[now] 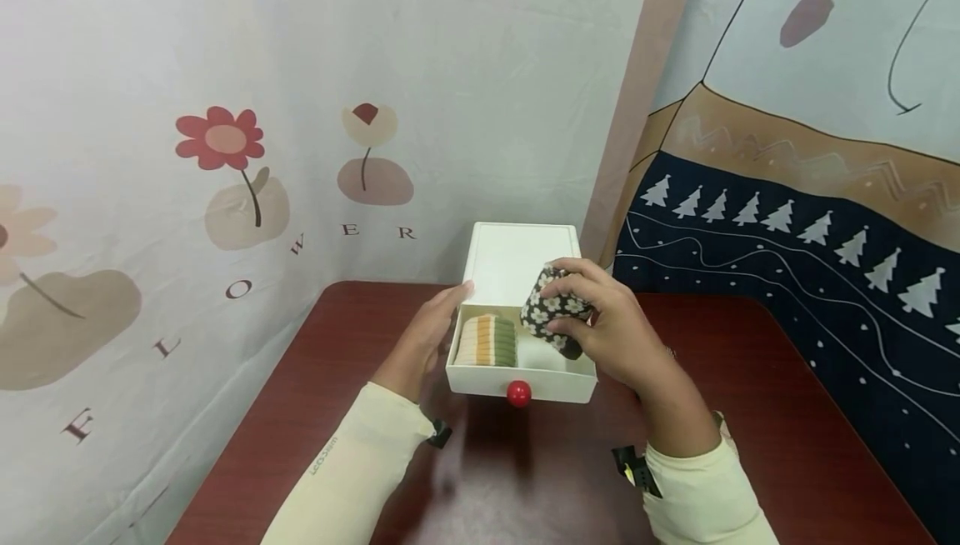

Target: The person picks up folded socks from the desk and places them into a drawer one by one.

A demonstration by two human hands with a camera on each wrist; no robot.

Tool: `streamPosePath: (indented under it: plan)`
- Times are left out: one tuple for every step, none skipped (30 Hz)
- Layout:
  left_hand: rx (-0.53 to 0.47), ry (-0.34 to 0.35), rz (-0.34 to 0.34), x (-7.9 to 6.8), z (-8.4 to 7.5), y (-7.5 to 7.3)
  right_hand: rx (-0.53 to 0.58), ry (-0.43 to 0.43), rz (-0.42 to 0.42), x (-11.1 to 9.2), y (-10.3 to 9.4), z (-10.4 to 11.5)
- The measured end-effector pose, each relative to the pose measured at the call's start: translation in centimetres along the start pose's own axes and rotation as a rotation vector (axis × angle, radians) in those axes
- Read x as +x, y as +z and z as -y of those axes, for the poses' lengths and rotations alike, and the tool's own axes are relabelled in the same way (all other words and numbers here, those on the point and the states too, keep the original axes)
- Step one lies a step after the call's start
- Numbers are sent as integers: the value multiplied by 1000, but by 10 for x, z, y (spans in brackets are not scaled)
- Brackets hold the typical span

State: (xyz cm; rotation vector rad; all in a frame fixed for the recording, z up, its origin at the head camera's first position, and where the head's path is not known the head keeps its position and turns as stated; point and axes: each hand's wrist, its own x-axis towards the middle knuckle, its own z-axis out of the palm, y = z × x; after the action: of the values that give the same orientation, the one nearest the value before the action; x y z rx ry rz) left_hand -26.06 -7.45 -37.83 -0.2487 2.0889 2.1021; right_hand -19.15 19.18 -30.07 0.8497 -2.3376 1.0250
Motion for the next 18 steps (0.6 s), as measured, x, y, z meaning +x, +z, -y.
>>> streamPosePath:
  plan:
    - [0, -1, 1, 0, 0, 0, 4, -1, 15, 0, 2, -1]
    - [3, 0, 2, -1, 0, 0, 8, 2, 32, 0, 3, -2]
    - [3, 1, 3, -1, 0, 0, 9, 8, 50, -1, 4, -3]
    - [3, 2, 5, -1, 0, 0, 10, 14, 70, -1, 5, -3]
    - [8, 3, 4, -1, 0, -1, 10, 23, 94, -2, 6, -4]
    - [9, 4, 4, -1, 0, -1, 8, 33, 119, -3, 7, -5]
    - [9, 7, 5, 0, 0, 0, 7, 41, 147, -4, 7, -5]
    - [11, 8, 5, 0, 1, 0, 8, 49, 176, -4, 8, -6]
    - [11, 8, 4, 0, 1, 0, 8, 53, 202, -5, 8, -6]
    - [11, 8, 4, 0, 1, 0, 10, 51, 225, -6, 8, -6]
    - [13, 9, 4, 0, 1, 0, 11, 50, 247, -6, 9, -6]
    - [16, 9, 2, 0, 1, 0, 13, 48, 266, -6, 9, -6]
    - [15, 10, 4, 0, 1, 0, 16, 46, 283, -6, 9, -7]
    - [16, 10, 3, 0, 1, 0, 18, 42, 298, -6, 9, -7]
    - [14, 9, 4, 1, 1, 0, 20, 41, 312, -6, 10, -7]
    - [13, 8, 4, 0, 0, 0, 23, 46, 327, -6, 10, -8]
    - [13, 7, 3, 0, 0, 0, 25, 52, 343, -6, 10, -9]
    - [11, 5, 2, 0, 1, 0, 25, 58, 358, -6, 10, -9]
